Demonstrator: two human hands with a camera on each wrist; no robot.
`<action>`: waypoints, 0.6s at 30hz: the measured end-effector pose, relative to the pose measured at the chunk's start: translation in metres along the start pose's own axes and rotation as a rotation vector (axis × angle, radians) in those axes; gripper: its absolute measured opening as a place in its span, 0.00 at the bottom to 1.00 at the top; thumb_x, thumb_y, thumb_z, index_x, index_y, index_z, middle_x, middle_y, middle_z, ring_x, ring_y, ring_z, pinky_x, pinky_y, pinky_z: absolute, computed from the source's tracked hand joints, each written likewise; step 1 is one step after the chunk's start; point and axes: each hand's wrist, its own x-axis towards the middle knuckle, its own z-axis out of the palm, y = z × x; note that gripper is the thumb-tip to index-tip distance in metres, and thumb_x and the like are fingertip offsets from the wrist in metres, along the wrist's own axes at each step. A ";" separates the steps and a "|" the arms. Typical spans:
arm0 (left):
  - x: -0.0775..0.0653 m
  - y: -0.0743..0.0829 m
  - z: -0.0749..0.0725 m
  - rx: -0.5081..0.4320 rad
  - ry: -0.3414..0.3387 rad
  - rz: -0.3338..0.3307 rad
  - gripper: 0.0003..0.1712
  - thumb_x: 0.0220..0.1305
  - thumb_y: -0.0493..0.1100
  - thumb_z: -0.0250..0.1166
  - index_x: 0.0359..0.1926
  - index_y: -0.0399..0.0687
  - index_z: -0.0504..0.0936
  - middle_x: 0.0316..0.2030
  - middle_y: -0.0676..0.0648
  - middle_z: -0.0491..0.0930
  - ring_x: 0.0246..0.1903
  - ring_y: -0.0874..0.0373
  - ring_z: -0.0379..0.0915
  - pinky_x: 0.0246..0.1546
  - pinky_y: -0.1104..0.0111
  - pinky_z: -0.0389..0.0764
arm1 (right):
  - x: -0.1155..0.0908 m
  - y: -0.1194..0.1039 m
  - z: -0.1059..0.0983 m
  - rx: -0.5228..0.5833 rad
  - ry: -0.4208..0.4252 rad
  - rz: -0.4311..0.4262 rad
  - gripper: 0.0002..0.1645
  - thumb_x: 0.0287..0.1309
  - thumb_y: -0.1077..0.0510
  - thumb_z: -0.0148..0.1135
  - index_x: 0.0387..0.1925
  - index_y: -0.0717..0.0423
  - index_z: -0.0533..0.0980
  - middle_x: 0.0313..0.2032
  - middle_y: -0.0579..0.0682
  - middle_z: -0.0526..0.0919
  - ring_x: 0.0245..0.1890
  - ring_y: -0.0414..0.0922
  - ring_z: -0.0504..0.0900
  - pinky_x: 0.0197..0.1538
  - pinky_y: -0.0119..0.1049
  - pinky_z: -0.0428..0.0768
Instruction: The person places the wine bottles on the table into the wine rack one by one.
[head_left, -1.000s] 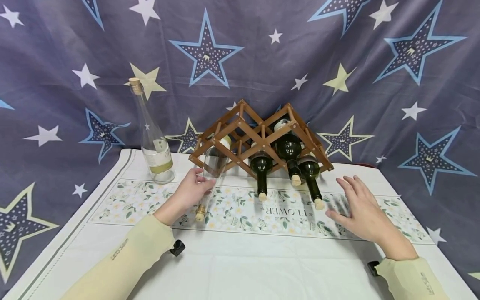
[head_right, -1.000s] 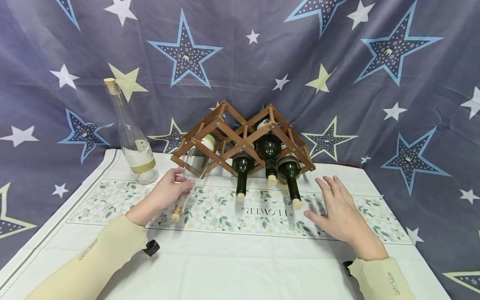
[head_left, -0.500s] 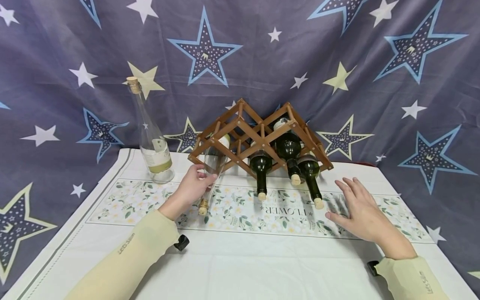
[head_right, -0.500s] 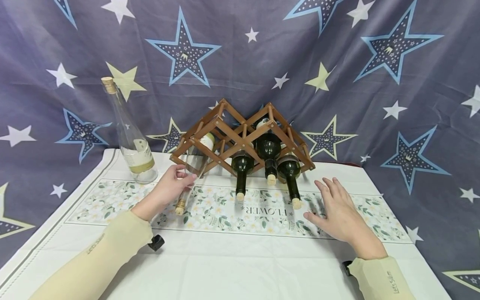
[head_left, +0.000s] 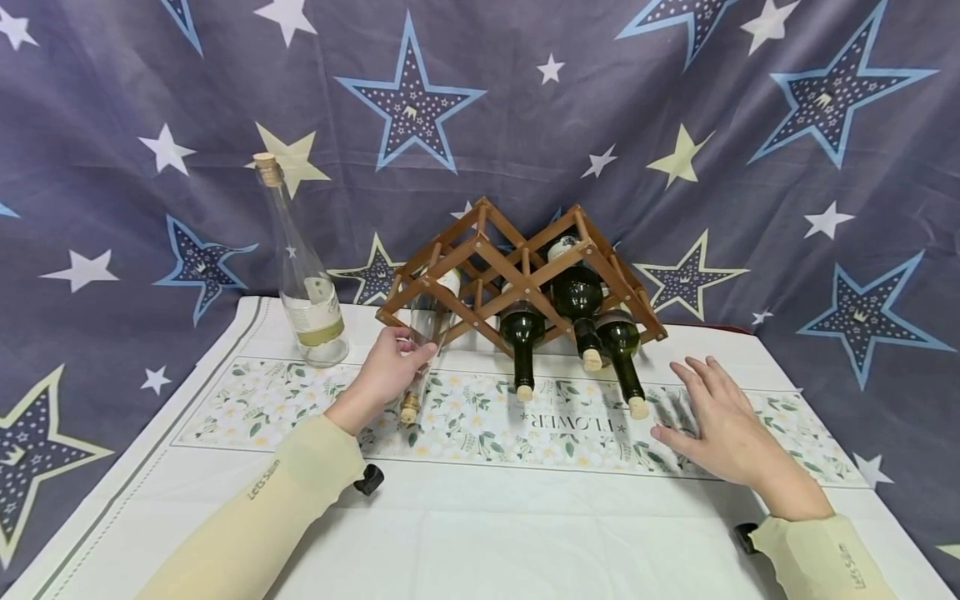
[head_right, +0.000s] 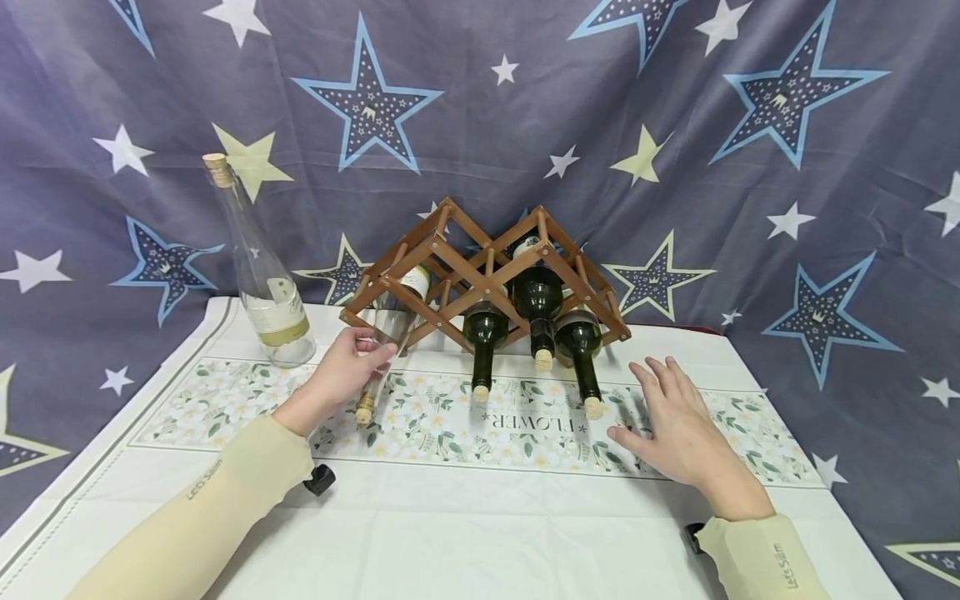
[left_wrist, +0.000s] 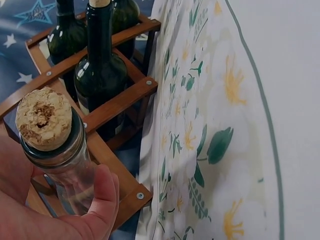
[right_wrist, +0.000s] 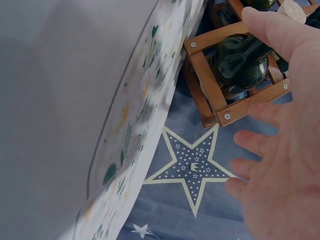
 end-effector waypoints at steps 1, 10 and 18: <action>0.000 0.000 0.000 -0.003 0.000 0.001 0.40 0.72 0.49 0.60 0.72 0.33 0.52 0.55 0.35 0.66 0.41 0.48 0.78 0.40 0.64 0.81 | 0.000 0.000 0.000 0.002 0.000 0.000 0.58 0.58 0.32 0.63 0.77 0.58 0.52 0.71 0.69 0.55 0.74 0.67 0.43 0.71 0.61 0.41; 0.003 0.000 0.001 0.002 0.012 0.007 0.38 0.72 0.48 0.60 0.71 0.33 0.53 0.54 0.36 0.66 0.39 0.49 0.78 0.39 0.64 0.81 | 0.001 0.001 0.002 -0.002 -0.009 0.005 0.59 0.58 0.31 0.63 0.78 0.56 0.51 0.72 0.68 0.54 0.74 0.66 0.41 0.71 0.62 0.42; 0.002 -0.002 -0.001 0.074 0.022 0.008 0.41 0.72 0.53 0.60 0.72 0.35 0.53 0.56 0.36 0.67 0.42 0.48 0.77 0.40 0.62 0.80 | 0.000 -0.002 0.002 -0.001 -0.025 0.018 0.59 0.59 0.30 0.62 0.78 0.57 0.50 0.72 0.69 0.52 0.74 0.66 0.40 0.71 0.62 0.40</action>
